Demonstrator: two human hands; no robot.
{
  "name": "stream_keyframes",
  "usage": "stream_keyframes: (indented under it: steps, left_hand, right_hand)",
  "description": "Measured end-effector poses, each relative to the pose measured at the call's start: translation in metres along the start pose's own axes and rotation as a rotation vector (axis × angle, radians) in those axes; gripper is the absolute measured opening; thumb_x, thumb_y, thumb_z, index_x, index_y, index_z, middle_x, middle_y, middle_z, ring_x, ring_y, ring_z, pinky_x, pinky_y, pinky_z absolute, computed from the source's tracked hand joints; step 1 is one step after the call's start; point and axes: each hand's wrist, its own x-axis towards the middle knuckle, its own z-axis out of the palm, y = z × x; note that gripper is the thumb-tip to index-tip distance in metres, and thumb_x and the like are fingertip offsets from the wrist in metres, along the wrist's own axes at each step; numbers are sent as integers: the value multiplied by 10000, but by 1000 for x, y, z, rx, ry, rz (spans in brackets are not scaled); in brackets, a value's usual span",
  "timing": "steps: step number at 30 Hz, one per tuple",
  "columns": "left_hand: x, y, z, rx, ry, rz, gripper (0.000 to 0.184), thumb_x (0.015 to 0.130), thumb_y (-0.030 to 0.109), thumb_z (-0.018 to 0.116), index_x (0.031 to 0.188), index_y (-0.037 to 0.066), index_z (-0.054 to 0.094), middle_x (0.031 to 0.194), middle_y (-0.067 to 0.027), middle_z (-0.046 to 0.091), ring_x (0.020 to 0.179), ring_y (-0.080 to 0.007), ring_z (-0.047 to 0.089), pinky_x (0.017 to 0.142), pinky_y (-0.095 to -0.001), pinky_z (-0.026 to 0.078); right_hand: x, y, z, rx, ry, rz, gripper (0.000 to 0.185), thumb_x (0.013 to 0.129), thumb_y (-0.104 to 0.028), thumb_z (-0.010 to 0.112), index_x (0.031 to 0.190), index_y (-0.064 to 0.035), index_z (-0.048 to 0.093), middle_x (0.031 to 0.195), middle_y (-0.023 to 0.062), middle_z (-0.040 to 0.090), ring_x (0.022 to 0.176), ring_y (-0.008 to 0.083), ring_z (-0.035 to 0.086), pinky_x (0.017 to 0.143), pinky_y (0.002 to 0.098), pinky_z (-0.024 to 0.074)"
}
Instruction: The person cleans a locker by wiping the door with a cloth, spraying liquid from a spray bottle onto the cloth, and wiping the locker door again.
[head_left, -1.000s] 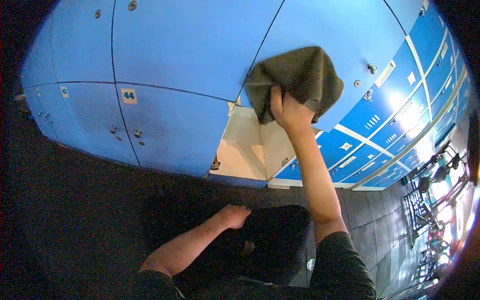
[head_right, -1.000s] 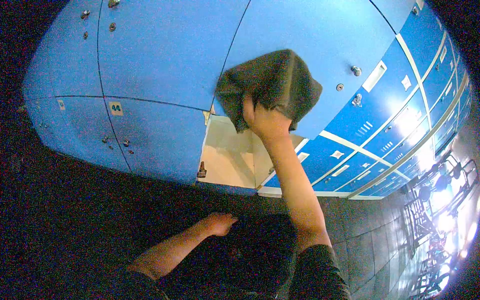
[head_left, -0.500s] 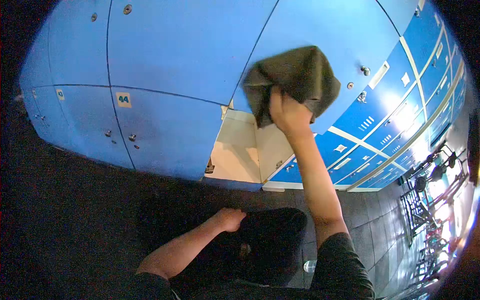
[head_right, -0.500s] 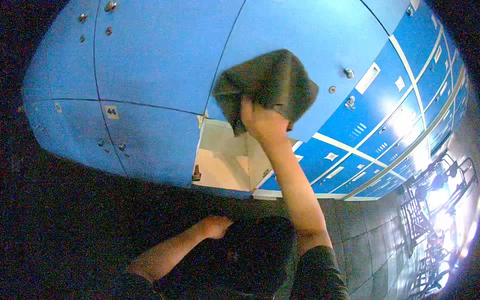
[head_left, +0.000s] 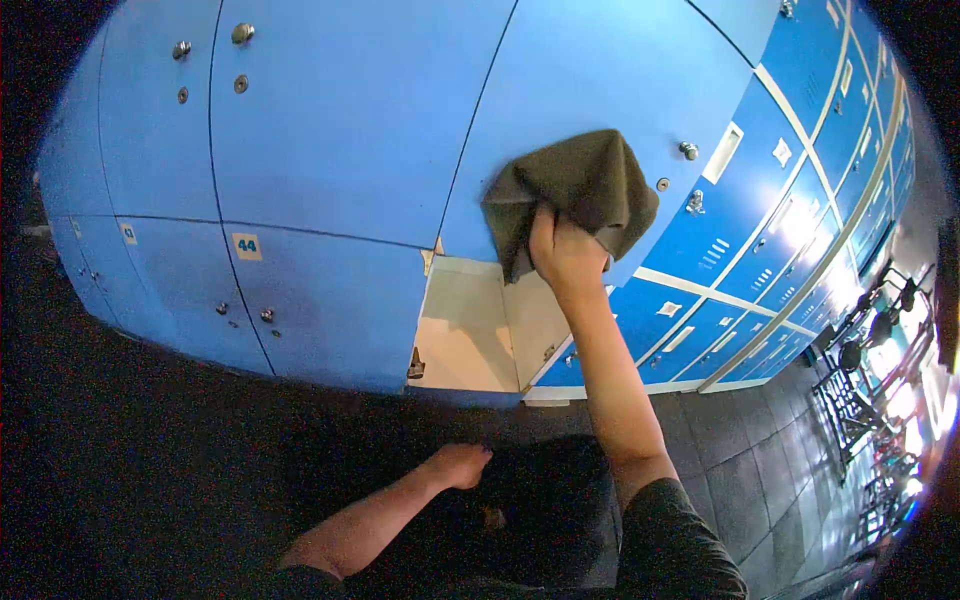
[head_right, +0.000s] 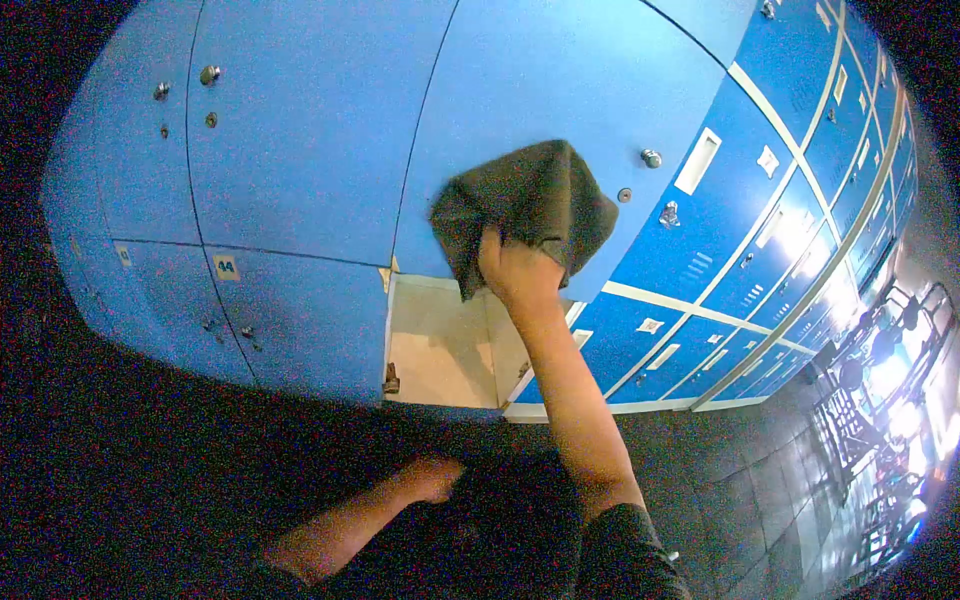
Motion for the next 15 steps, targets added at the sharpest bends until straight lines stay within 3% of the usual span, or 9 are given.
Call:
stream_keyframes:
  steps: [1, 3, 6, 8, 9, 12, 15]
  left_hand:
    - [3, -3, 2, 10, -13, 1, 365, 872, 130, 593, 1214, 11, 640, 1186, -211, 704, 1054, -411, 710, 878, -542, 590]
    - [13, -5, 13, 28, -36, 9, 373, 867, 119, 592, 1221, 12, 634, 1184, -208, 705, 1063, -410, 708, 880, -546, 588]
    - [12, -1, 8, -93, 1, -35, 351, 862, 117, 603, 1196, 16, 644, 1180, -207, 706, 1063, -406, 709, 878, -540, 590]
    - [14, -4, 14, -37, 41, -4, 342, 861, 113, 609, 1186, 15, 646, 1185, -207, 705, 1068, -403, 709, 878, -535, 592]
    - [15, -6, 16, 19, 66, 20, 338, 861, 112, 611, 1182, 14, 646, 1189, -208, 704, 1071, -402, 709, 879, -532, 593]
    - [2, 8, -9, -39, -49, -25, 326, 851, 86, 627, 1166, 2, 648, 1174, -209, 695, 1106, -397, 694, 882, -533, 589]
    - [10, -6, 27, 71, 179, 111, 299, 867, 48, 622, 1159, -6, 651, 1138, -206, 684, 1089, -394, 684, 883, -519, 583]
  right_hand:
    - [14, -9, -7, 4, 24, 6, 456, 963, -264, 557, 1255, 78, 636, 1289, 341, 605, 1291, 479, 525, 1162, 549, 332]
    - [30, -12, 9, -148, -164, 15, 418, 967, -260, 550, 1211, 66, 644, 1244, 339, 617, 1246, 462, 549, 1122, 563, 363]
    - [35, -28, 30, -126, 85, -121, 476, 922, -260, 626, 1278, 55, 629, 1306, 341, 582, 1278, 474, 528, 1134, 583, 354]
    - [35, -44, 16, 69, 325, -201, 562, 895, -265, 664, 1355, 51, 599, 1375, 339, 547, 1320, 495, 495, 1164, 590, 323]
    - [26, -43, 15, 69, 214, -206, 706, 859, -274, 701, 1456, 56, 520, 1479, 325, 480, 1388, 525, 427, 1208, 582, 269]
    - [-4, -33, 0, 131, 88, -153, 764, 859, -279, 694, 1487, 86, 457, 1492, 326, 469, 1413, 520, 404, 1227, 571, 241]
    - [-29, -3, 5, 63, 89, -116, 796, 851, -293, 702, 1495, 92, 435, 1468, 321, 497, 1382, 520, 441, 1213, 566, 275]
